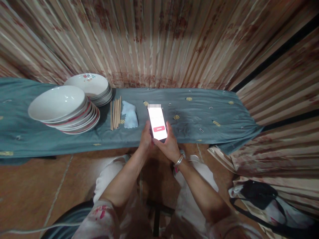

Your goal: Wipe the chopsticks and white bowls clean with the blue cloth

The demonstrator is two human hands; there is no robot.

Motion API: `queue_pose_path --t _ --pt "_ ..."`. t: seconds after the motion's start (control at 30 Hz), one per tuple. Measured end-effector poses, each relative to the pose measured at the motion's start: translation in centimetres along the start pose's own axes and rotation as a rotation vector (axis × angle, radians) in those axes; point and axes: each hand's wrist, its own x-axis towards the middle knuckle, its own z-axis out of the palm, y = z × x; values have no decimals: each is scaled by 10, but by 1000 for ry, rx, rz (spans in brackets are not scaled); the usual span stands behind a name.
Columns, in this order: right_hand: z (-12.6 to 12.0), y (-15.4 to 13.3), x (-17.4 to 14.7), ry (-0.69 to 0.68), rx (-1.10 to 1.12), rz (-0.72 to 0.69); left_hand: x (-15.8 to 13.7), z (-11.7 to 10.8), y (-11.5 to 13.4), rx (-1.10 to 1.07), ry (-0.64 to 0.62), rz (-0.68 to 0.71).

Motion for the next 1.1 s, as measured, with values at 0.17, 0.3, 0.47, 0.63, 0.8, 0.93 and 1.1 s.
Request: queue_pose_path --t 0.17,0.3,0.47,0.63,0.8,0.93,1.1 --pt "2 -4 0 13 -20 -19 1 0 1 -3 13 3" --pt "6 -8 1 22 -27 -24 2 -1 3 4 -1 20" --pt "10 -11 2 37 -23 -69 1 -1 9 -1 3 18" --pt "12 -12 -2 39 -48 -114 -1 -1 13 -10 19 22" --pt "15 -13 -5 57 -89 -150 -1 -2 15 -19 8 51" --pt "16 -14 -6 66 -102 -161 -2 -1 18 -40 21 51" --pt "15 -14 -8 67 -109 -163 -1 -2 19 -61 20 44"
